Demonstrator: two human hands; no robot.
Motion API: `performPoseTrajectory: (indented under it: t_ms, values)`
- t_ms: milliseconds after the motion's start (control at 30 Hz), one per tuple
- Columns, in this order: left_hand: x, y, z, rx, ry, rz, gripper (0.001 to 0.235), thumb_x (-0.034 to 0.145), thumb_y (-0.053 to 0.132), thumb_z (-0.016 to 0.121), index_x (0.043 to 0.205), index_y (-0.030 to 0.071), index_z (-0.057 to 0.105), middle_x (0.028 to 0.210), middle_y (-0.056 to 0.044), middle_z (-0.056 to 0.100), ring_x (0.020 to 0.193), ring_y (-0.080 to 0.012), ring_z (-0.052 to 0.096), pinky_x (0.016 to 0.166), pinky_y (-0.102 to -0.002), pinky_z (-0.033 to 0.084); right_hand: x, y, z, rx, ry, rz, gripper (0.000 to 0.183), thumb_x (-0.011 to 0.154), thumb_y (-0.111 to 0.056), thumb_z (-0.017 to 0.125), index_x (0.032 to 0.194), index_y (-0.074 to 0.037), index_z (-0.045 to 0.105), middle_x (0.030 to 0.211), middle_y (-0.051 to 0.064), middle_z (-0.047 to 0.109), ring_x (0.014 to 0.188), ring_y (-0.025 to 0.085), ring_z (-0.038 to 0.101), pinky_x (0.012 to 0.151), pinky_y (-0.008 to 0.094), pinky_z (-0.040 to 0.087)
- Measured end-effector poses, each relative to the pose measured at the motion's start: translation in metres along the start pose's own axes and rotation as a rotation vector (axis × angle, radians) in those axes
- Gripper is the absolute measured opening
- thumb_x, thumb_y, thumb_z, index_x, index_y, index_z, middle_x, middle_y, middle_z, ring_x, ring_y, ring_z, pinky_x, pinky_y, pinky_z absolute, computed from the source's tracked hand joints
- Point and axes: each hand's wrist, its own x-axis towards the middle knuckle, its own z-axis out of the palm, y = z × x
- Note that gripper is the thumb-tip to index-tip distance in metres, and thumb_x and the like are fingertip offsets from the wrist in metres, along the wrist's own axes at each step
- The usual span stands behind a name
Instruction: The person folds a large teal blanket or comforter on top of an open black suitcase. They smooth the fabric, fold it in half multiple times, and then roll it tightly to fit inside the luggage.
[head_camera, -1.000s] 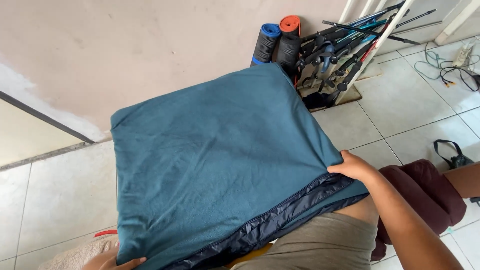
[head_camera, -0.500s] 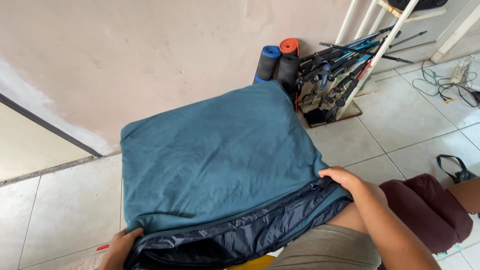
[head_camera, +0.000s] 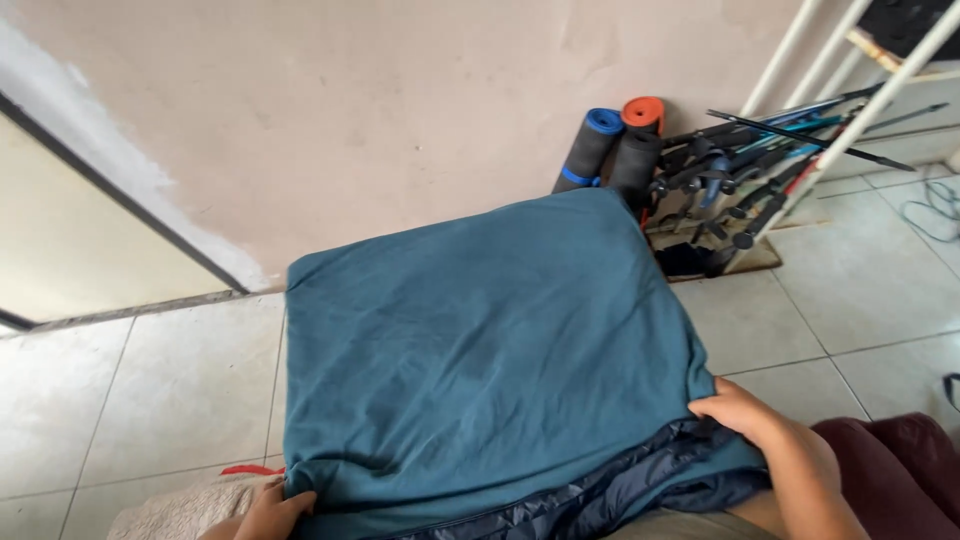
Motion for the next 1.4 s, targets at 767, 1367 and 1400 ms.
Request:
performPoseTrajectory:
  t_ms: [767, 1367, 1400]
  values:
    - [-0.106, 0.264, -0.247, -0.824, 0.469, 0.885, 0.010, 0.085, 0.018, 0.056, 0.091, 0.011, 0.056, 0.078, -0.001, 0.043, 0.070, -0.0141, 0.041, 0.057, -0.035, 0.035, -0.015, -0.217, -0.194, 0.577, 0.400, -0.881, 0.066, 0.089, -0.011, 0.051, 0.146, -0.043, 0.060, 0.103, -0.005, 0.052, 0.085, 0.007, 0.052, 0.068, 0.022, 0.044]
    - [0.064, 0.014, -0.034, -0.130, 0.367, 0.334, 0.071, 0.087, 0.038, 0.078, 0.147, 0.010, 0.053, 0.125, -0.025, 0.070, 0.120, -0.0459, 0.066, 0.097, -0.061, 0.055, 0.045, -0.013, 0.023, 0.433, 0.257, -0.369, 0.072, 0.086, -0.008, 0.065, 0.154, -0.026, 0.053, 0.152, 0.033, 0.048, 0.139, 0.044, 0.048, 0.116, 0.056, 0.037]
    - [0.039, 0.021, -0.034, -0.106, 0.424, 0.353, 0.075, 0.090, 0.035, 0.077, 0.152, 0.007, 0.045, 0.129, -0.029, 0.063, 0.122, -0.0488, 0.063, 0.098, -0.063, 0.055, 0.022, -0.019, 0.025, 0.456, 0.240, -0.309, 0.073, 0.091, -0.015, 0.067, 0.159, -0.029, 0.045, 0.149, 0.035, 0.050, 0.136, 0.043, 0.051, 0.114, 0.058, 0.039]
